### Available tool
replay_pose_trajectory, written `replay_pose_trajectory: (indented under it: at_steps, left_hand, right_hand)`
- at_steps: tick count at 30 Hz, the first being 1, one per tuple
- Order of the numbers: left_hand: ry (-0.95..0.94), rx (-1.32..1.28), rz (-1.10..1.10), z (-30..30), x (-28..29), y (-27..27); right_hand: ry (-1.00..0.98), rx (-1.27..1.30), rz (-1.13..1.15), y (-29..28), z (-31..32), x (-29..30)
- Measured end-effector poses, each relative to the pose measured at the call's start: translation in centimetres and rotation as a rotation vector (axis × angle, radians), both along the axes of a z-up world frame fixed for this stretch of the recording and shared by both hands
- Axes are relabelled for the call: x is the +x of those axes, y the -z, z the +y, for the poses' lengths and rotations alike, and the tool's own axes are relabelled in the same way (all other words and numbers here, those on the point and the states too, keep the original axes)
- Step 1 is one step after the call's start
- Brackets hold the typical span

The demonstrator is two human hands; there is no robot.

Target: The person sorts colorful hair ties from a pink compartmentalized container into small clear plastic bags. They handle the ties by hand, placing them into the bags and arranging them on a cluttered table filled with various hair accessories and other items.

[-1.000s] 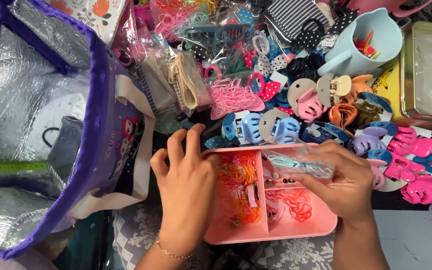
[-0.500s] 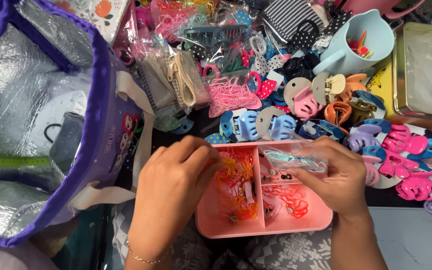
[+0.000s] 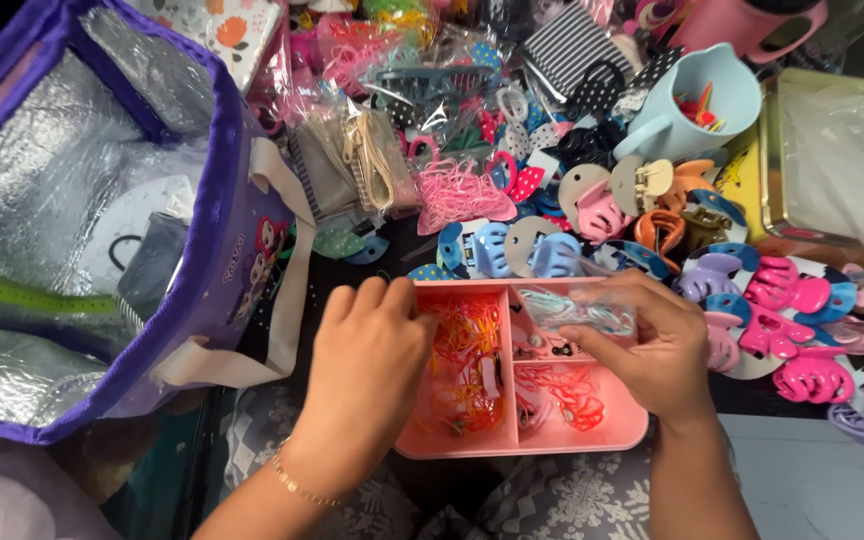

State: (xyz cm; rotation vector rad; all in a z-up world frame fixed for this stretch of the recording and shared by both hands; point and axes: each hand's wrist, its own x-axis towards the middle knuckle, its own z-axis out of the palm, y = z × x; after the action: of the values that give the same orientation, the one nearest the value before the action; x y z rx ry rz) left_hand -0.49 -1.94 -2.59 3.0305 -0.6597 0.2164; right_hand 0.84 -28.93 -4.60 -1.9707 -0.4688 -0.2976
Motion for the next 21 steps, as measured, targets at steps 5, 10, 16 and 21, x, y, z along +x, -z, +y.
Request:
replay_pose_trajectory:
  at_steps: [5, 10, 16, 21]
  left_hand:
    - [0.045, 0.043, -0.145, -0.6, 0.0, 1.6]
    - [0.097, 0.008, -0.072, 0.7, -0.1, 0.2]
    - [0.126, -0.184, 0.009, 1.8, 0.1, -1.2]
    - [0.035, -0.484, 0.148, 1.1, -0.4, -3.1]
  right_hand:
    - [-0.023, 0.014, 0.013, -0.3, 0.0, -0.1]
    - [-0.014, 0.008, 0.022, -0.2, -0.1, -0.2]
    - [-0.012, -0.003, 0.02, -0.3, 0.0, -0.2]
    - [-0.021, 0.109, -0.061, -0.2, -0.1, 0.1]
